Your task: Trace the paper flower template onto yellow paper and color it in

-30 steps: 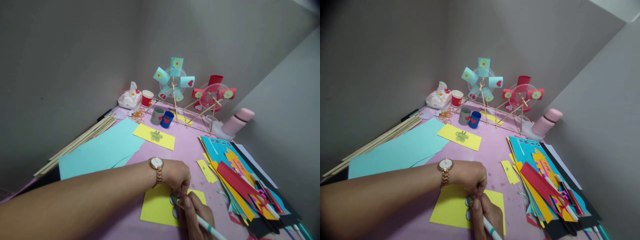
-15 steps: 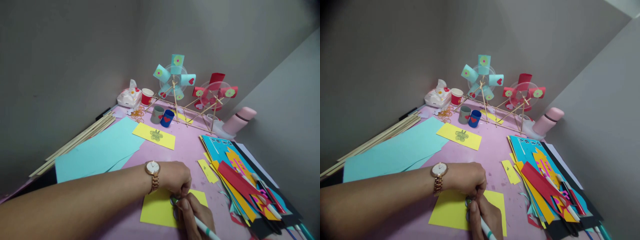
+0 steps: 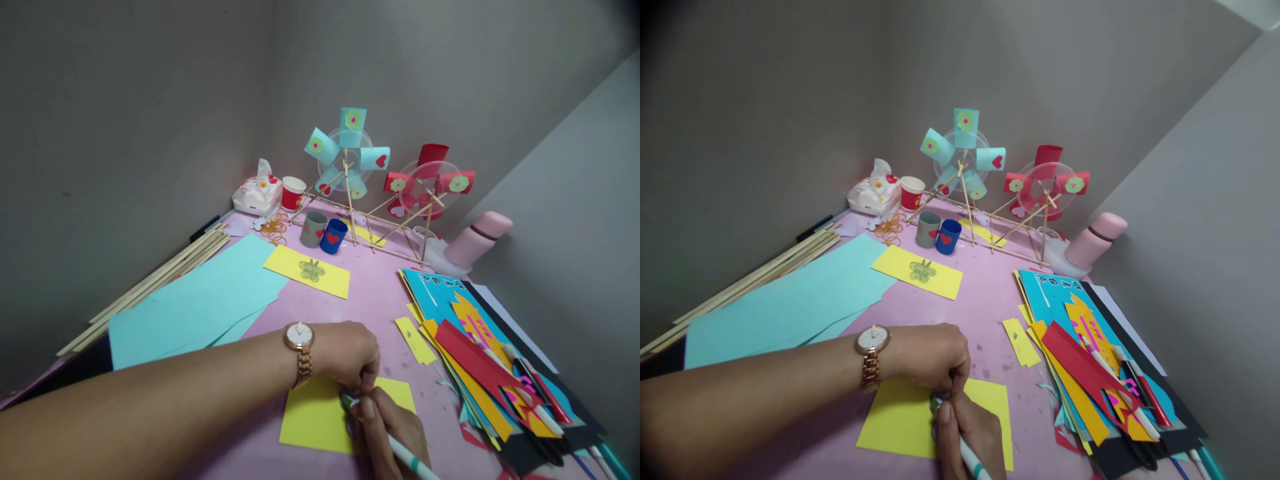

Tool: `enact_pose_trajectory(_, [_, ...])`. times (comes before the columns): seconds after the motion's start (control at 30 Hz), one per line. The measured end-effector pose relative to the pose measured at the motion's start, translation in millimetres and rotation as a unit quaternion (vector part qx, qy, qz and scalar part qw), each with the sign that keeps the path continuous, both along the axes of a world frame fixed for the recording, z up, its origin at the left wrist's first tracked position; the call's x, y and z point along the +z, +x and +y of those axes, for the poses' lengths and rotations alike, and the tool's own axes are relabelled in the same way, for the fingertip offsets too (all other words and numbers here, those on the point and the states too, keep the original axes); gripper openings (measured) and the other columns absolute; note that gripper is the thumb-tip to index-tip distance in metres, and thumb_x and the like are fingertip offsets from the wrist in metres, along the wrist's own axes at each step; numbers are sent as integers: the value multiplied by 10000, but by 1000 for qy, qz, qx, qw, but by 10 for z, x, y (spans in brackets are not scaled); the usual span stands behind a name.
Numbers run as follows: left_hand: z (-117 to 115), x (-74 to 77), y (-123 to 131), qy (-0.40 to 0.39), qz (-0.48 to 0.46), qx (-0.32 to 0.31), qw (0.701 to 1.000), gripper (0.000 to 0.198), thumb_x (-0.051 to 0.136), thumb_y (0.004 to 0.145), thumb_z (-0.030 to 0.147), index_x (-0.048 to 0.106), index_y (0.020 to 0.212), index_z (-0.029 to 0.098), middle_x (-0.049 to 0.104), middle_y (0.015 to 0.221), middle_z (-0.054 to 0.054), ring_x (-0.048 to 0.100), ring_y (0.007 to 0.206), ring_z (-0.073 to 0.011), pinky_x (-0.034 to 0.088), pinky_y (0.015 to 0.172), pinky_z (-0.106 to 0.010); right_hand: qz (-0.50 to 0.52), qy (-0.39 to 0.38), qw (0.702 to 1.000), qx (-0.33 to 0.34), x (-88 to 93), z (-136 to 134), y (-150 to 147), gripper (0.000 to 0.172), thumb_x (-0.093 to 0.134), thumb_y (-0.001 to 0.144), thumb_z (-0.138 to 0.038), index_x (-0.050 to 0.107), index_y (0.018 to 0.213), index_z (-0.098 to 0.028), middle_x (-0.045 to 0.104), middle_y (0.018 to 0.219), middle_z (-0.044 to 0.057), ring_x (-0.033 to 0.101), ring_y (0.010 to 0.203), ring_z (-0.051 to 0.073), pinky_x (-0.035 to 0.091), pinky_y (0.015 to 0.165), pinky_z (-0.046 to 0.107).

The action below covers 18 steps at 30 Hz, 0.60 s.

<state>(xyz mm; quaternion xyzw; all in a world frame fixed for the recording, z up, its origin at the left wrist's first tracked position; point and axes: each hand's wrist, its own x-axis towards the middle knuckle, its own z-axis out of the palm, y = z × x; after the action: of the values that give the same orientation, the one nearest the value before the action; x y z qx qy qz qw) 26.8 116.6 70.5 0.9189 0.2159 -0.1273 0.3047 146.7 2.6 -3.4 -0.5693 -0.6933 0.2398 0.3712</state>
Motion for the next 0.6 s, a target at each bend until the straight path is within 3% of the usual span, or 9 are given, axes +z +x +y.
enact_pose_trajectory(0.17, [-2, -5, -9, -8, -4, 6, 1000, 30, 621, 852, 158, 634, 873, 140, 654, 854, 2, 629, 753, -129, 538, 685, -299, 4, 9, 1000, 13, 13, -4, -3, 420, 325, 953, -409, 518, 644, -199, 481, 451, -26, 458, 389, 117, 268, 408, 241])
enact_pose_trajectory(0.6, [-10, -20, -25, -22, -14, 25, 999, 36, 627, 846, 142, 642, 878, 141, 657, 838, 6, 630, 739, -125, 539, 685, -298, -23, 56, 998, 13, 45, -7, -3, 503, 290, 972, -438, 515, 589, -203, 527, 440, -12, 497, 377, 112, 309, 416, 228])
